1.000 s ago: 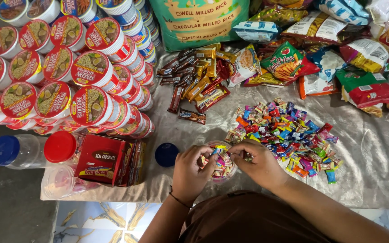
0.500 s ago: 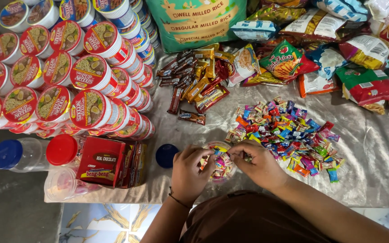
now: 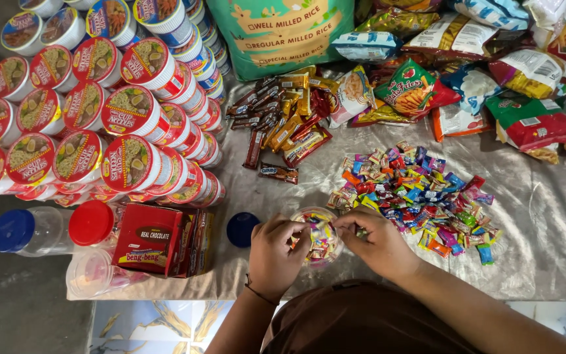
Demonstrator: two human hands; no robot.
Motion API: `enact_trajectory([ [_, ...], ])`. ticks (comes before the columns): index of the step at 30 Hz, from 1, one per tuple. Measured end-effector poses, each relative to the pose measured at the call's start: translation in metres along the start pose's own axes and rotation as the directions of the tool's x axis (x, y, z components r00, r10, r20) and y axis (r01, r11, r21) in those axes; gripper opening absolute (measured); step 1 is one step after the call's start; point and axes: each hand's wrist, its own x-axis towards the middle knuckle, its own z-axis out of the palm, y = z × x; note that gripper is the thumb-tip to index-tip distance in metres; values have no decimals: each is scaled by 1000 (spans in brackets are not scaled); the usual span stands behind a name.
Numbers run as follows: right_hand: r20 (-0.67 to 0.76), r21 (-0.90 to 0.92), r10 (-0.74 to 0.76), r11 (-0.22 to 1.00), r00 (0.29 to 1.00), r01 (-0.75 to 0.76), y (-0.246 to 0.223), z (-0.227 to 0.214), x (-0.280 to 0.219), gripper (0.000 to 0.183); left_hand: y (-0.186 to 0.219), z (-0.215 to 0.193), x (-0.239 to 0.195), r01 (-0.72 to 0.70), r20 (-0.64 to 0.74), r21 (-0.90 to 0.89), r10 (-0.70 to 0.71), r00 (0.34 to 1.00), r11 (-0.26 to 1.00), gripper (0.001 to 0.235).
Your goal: The person sorts small, individually wrapped candies from a large pile on a table into a clear plastic container. The table is covered with various other food items, including stacks of instant noodle cups, chocolate bars, and bags of rice and chips.
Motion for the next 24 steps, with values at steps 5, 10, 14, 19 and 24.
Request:
enact_trajectory([
  [5,-14,-12,-39,999,999,39,4,-5,-8,18,11,-1,3,-7,-2,-14,7,1000,1000,9],
  [10,8,82,59,995,998,-59,18,-20,-20,17,41,6,13,-36,24,-41,37,999,999,10],
  [14,-51,262,69,964,996,-53,44,-39,-33,18,68,26,25,-145,58,-102,152,987,984,13],
  [19,-159,116,97,990,983,-79,49,-95,-49,20,107,72,43,-141,161,-78,152,975,987,14],
  [24,-303,129,175,982,937,-141,97,-157,-73,23,128,135,61,-253,131,-182,279,951,950,16],
])
